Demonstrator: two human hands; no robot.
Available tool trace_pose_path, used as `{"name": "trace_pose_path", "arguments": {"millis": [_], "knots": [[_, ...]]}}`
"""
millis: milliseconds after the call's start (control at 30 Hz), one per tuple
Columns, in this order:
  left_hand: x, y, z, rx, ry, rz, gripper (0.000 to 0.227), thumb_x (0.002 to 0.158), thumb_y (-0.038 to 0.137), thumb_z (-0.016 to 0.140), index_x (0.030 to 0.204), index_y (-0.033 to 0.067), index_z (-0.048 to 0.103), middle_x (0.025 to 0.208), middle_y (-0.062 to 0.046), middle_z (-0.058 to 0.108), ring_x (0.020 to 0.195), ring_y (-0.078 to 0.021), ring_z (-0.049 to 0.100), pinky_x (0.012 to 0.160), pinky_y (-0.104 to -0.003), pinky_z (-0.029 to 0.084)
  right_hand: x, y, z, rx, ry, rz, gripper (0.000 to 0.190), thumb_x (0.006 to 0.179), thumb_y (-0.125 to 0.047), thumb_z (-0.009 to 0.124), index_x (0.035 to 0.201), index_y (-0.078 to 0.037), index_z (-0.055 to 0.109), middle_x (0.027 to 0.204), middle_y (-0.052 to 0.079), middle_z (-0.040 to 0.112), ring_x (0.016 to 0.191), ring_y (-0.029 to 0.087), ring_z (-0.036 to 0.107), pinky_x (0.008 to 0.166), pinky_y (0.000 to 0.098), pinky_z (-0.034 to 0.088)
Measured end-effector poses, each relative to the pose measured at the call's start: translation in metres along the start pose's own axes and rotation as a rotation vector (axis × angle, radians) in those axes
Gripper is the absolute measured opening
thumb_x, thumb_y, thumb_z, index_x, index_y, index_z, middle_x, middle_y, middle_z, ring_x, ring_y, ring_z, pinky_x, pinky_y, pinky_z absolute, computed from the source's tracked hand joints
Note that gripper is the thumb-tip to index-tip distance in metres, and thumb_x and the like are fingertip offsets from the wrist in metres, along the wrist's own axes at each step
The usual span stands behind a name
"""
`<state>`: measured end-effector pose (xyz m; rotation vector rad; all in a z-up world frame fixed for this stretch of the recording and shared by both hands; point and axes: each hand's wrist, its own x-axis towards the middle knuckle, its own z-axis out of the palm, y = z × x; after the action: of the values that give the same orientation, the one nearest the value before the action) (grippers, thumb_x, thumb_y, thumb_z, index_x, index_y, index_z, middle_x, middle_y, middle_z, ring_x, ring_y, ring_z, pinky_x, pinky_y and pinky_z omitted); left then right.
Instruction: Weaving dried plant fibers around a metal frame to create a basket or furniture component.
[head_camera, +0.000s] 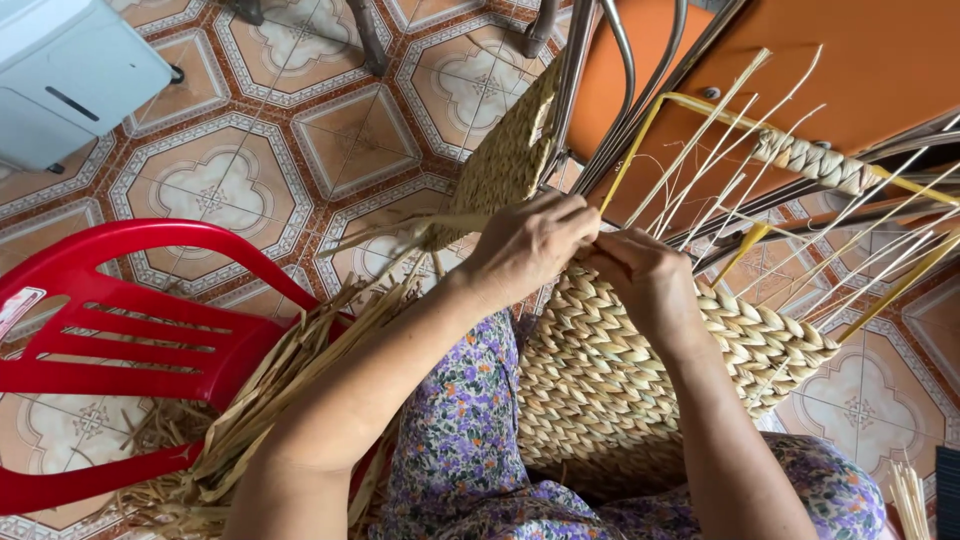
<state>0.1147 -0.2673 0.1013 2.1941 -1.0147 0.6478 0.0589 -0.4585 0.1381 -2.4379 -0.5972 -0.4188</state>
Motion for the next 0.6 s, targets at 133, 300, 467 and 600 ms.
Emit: {"name": "trace_pose_path", "arguments": {"millis": [133, 300, 467, 600], "knots": [[0.020, 0.032, -0.054, 0.058, 0.125, 0.124, 0.015, 0.092, 0.005, 0.076, 0.097, 0.0119, 0.064, 0.091, 0.000, 0.067, 0.083, -0.0156, 0.062, 0.074, -0.030, 0.054, 0.000, 0.020, 0.019, 0.030, -0.053, 0.143, 0.010, 0.097, -0.014, 0.072, 0.097, -0.005, 0.075, 0.090, 0.009, 0.075, 0.068, 0.013, 0.073, 0.057, 0.0275, 0.059], [0.001, 0.064, -0.051, -0.093, 0.346, 0.152, 0.019, 0.093, 0.029, 0.071, 0.090, 0.0137, 0.061, 0.086, -0.003, 0.067, 0.080, -0.0203, 0.064, 0.075, -0.037, 0.054, -0.013, 0.042, 0.045, -0.151, 0.144, 0.168, 0.011, 0.104, -0.007, 0.067, 0.093, -0.003, 0.067, 0.084, 0.012, 0.073, 0.064, 0.016, 0.070, 0.051, 0.0271, 0.059], [-0.024, 0.004, 0.037, -0.330, 0.136, -0.270, 0.022, 0.104, 0.031, 0.062, 0.107, 0.0106, 0.067, 0.084, -0.003, 0.070, 0.067, -0.0127, 0.063, 0.059, -0.027, 0.051, -0.003, 0.003, 0.035, 0.099, 0.245, 0.312, 0.017, 0.104, -0.007, 0.062, 0.115, -0.001, 0.050, 0.084, 0.011, 0.074, 0.063, 0.014, 0.072, 0.048, 0.0273, 0.059], [-0.013, -0.031, 0.064, -0.644, -0.088, -0.540, 0.027, 0.106, 0.032, 0.056, 0.118, 0.0159, 0.075, 0.076, -0.002, 0.071, 0.056, -0.0089, 0.057, 0.049, -0.024, 0.044, 0.003, 0.000, 0.040, 0.133, 0.314, 0.419, 0.025, 0.104, -0.005, 0.062, 0.120, 0.000, 0.044, 0.083, 0.011, 0.075, 0.059, 0.016, 0.071, 0.047, 0.0308, 0.056]]}}
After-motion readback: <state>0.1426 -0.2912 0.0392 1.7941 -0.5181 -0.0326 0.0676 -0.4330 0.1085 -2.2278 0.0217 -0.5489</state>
